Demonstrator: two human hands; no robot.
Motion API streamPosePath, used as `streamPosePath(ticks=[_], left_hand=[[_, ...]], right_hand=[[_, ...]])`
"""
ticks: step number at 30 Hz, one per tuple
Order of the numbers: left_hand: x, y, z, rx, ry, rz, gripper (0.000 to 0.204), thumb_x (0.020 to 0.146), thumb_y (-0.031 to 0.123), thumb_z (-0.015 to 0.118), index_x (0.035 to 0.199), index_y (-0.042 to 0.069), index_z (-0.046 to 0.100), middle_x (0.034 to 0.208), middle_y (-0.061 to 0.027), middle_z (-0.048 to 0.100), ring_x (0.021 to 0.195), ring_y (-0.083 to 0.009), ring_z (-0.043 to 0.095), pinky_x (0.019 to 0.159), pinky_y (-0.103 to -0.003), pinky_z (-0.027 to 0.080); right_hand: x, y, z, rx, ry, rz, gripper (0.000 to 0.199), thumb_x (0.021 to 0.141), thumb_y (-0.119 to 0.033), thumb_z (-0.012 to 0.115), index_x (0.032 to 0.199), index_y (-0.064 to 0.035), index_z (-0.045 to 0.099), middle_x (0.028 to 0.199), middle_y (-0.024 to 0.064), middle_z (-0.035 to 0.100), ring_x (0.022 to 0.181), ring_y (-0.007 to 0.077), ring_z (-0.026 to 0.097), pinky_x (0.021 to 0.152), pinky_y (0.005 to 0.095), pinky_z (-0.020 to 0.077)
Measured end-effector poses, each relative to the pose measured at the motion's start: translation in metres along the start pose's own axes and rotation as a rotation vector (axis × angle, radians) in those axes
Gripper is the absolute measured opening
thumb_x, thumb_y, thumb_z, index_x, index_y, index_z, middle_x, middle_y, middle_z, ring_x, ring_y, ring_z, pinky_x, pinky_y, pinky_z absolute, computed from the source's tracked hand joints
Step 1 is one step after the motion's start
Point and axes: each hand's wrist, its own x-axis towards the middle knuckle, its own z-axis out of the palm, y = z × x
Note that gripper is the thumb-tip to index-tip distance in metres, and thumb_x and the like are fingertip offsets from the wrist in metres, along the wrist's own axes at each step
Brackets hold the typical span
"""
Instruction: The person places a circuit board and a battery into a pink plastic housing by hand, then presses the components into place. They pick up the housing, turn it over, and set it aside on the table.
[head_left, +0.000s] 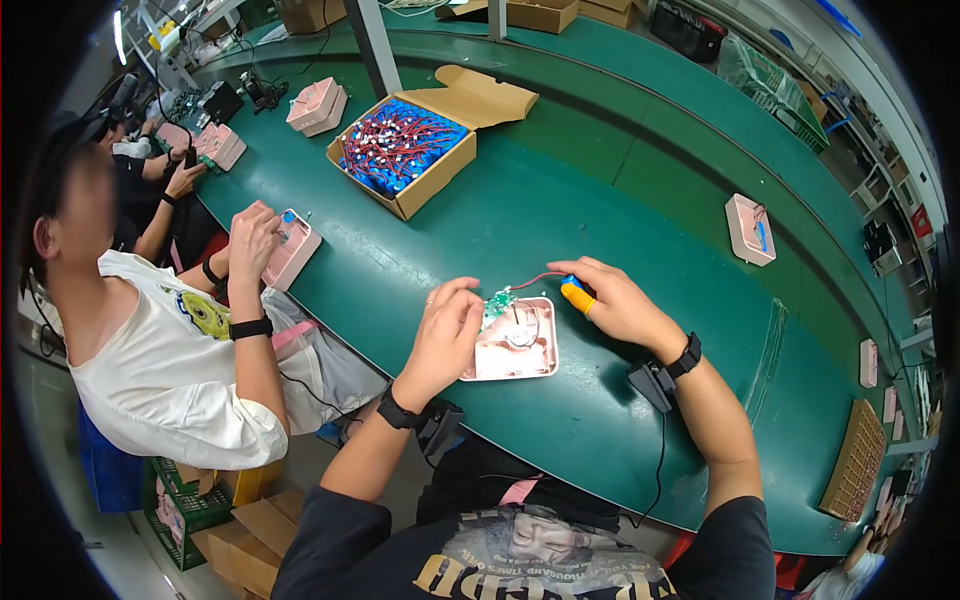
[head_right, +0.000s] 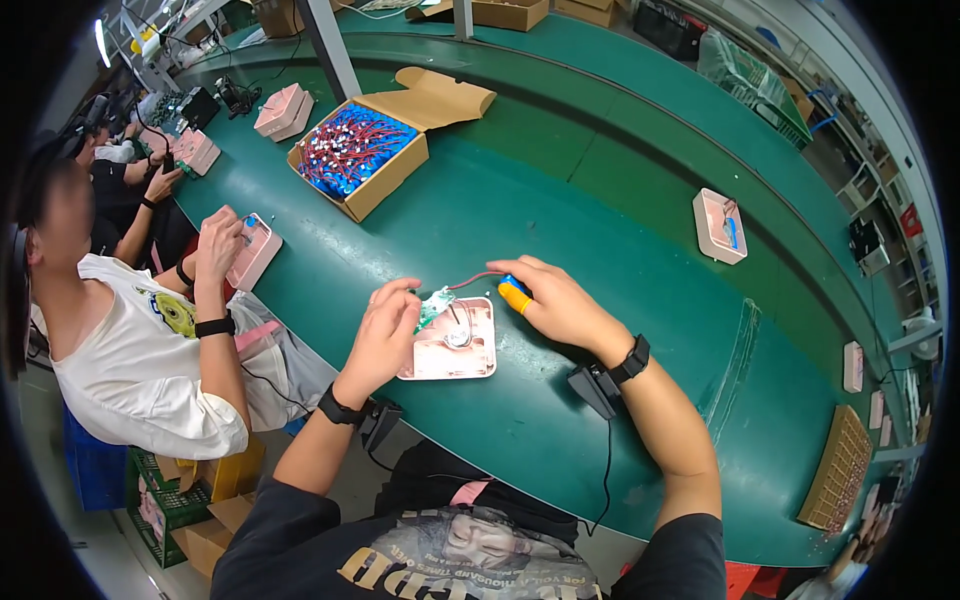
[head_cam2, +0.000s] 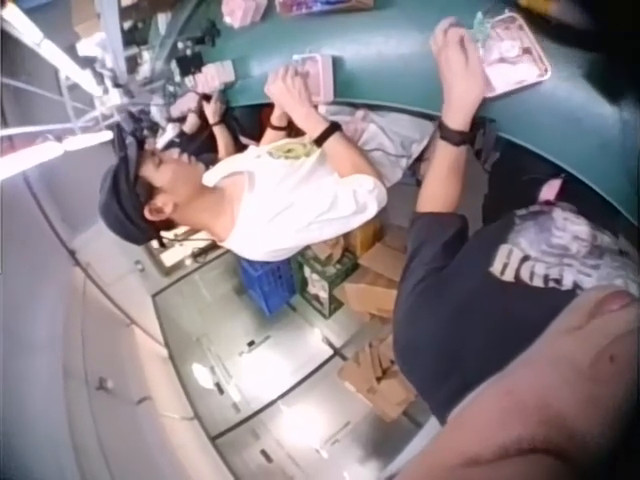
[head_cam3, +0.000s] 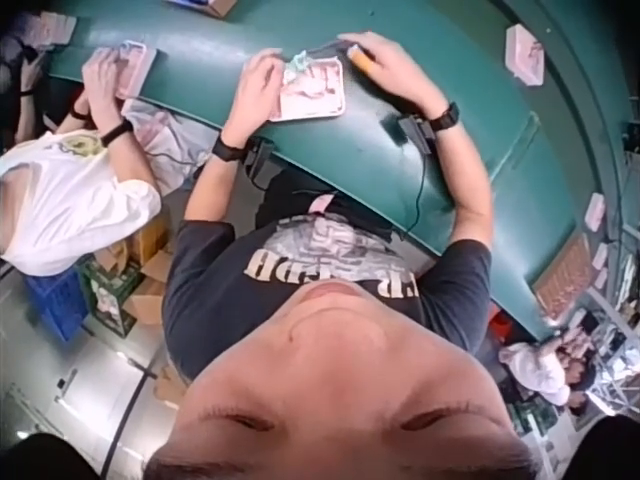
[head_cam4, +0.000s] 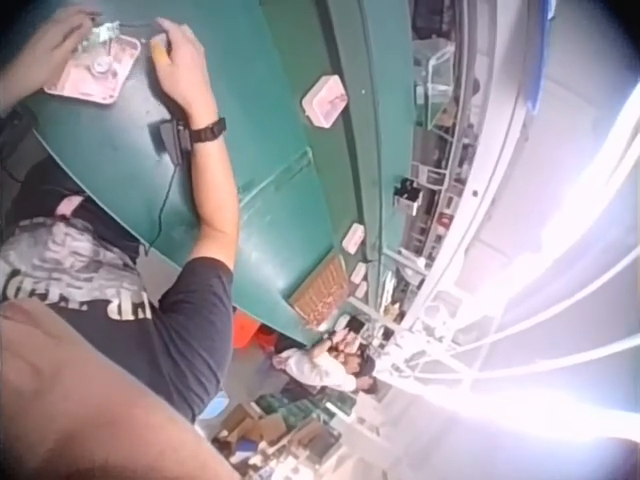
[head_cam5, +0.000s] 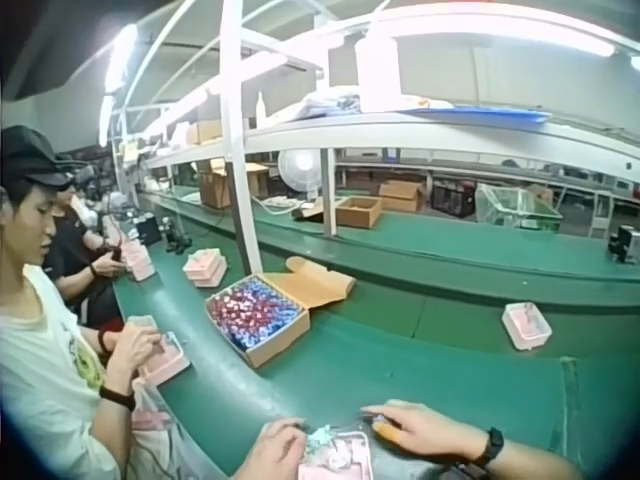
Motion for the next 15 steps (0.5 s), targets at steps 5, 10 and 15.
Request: streamPosePath(ticks=[5,10,15], left_hand=[[0.005,-0.003,0.008,0.015,-0.059,0.02,0.015,0.105,0.012,0.063,0.104,-0.002,0.068,0.137,-0.0208,0.066,0.128,-0.0414,0.058,0.11,-0.047,0.046],[0.009,-0.001,0.013,0.036,-0.122,0.083,0.015,0.106,0.012,0.063,0.107,-0.002,0.069,0.137,-0.0207,0.066,0.128,-0.0414,0.058,0.112,-0.047,0.044],[0.006,0.012,0.011,-0.038,-0.104,0.038,0.025,0.102,0.017,0.068,0.121,0.0,0.068,0.137,-0.0208,0.065,0.129,-0.0411,0.057,0.112,-0.048,0.044]], right_hand=[[-0.001,0.008,0.009,-0.326,0.133,-0.151,0.044,0.096,-0.015,0.076,0.139,-0.0091,0.069,0.129,0.0159,0.068,0.12,0.0349,0.066,0.103,0.041,0.0525],[-0.001,0.004,0.016,-0.311,0.157,-0.56,0.038,0.093,-0.016,0.081,0.129,-0.0086,0.074,0.128,0.0127,0.071,0.118,0.0322,0.069,0.104,0.0441,0.0532],[-0.003,0.008,0.018,-0.34,0.117,-0.621,0.03,0.087,-0.016,0.086,0.114,-0.006,0.078,0.122,0.0107,0.075,0.108,0.0298,0.073,0.096,0.0427,0.0576]])
